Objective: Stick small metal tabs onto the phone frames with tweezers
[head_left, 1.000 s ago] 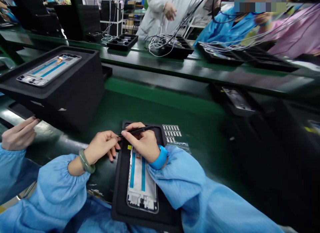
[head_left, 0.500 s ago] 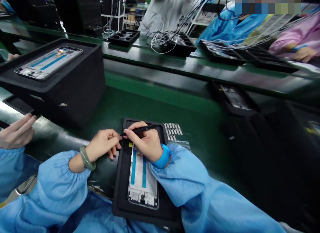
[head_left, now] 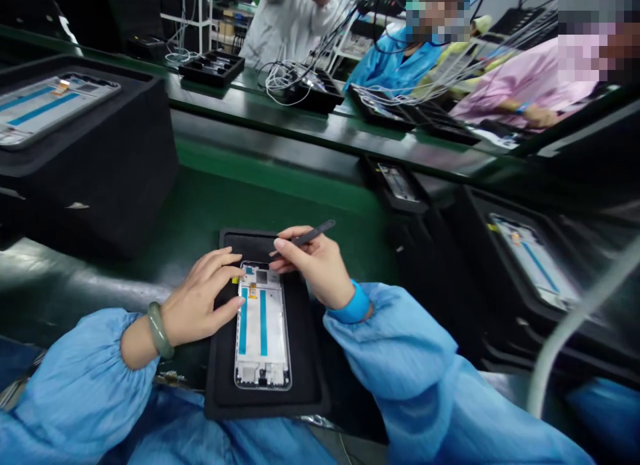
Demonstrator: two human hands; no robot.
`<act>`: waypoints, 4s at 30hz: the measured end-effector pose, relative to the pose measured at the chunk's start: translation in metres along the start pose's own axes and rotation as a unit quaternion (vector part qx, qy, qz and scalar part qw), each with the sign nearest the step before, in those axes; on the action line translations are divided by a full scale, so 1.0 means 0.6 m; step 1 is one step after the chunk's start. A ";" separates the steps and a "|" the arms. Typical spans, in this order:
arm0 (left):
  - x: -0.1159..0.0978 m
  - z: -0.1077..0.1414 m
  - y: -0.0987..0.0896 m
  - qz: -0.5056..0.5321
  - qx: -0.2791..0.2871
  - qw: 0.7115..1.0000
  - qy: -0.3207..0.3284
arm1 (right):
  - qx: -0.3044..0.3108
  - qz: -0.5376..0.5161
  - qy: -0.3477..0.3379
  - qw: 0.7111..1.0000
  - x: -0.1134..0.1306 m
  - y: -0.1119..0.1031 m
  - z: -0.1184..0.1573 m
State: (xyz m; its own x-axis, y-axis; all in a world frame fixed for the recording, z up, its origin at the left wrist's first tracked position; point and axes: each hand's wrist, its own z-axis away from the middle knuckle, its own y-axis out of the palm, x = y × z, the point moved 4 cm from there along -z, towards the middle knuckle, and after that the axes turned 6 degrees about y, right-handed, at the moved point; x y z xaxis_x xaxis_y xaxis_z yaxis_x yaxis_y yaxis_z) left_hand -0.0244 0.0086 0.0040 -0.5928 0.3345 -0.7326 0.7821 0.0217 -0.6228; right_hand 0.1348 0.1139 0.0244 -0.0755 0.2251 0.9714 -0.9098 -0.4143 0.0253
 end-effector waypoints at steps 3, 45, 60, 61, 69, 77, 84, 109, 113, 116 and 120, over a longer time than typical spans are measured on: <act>0.003 -0.002 0.015 -0.026 0.023 0.999 0.033 | -0.002 -0.016 0.024 1.000 -0.038 -0.002 0.001; 0.014 0.002 0.024 -0.155 0.064 0.984 0.052 | 0.100 0.071 0.029 0.992 -0.059 0.022 -0.030; 0.012 0.001 0.024 -0.153 0.053 0.985 0.056 | 0.117 0.091 0.030 0.988 -0.057 0.025 -0.032; 0.012 0.001 0.024 -0.153 0.053 0.985 0.058 | 0.118 0.092 0.029 0.988 -0.058 0.026 -0.032; 0.008 0.000 0.022 -0.150 0.046 0.986 0.054 | 0.122 0.095 0.024 0.988 -0.058 0.025 -0.033; -0.001 -0.003 0.020 -0.150 0.054 0.986 0.046 | 0.122 0.103 0.021 0.987 -0.060 0.027 -0.034; 0.008 0.000 0.022 -0.155 0.055 0.985 0.056 | 0.125 0.095 0.023 0.987 -0.058 0.027 -0.034; 0.015 0.004 0.026 -0.182 0.057 0.979 0.074 | 0.143 0.102 0.012 0.984 -0.056 0.029 -0.038; 0.010 0.003 0.026 -0.187 0.056 0.978 0.076 | 0.139 0.100 0.015 0.985 -0.055 0.029 -0.037; 0.006 0.000 0.025 -0.191 0.060 0.977 0.070 | 0.140 0.103 0.013 0.985 -0.057 0.029 -0.037; 0.002 -0.003 0.024 -0.213 0.074 0.971 0.078 | 0.138 0.117 0.005 0.983 -0.058 0.029 -0.037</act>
State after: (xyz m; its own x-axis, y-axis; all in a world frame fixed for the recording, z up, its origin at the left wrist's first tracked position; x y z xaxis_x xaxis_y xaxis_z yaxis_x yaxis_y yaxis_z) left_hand -0.0136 0.0111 -0.0050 -0.8107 0.4645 -0.3563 0.4296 0.0585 -0.9011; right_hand 0.1124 0.1187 -0.0140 -0.2746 0.1040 0.9559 -0.7215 -0.6795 -0.1333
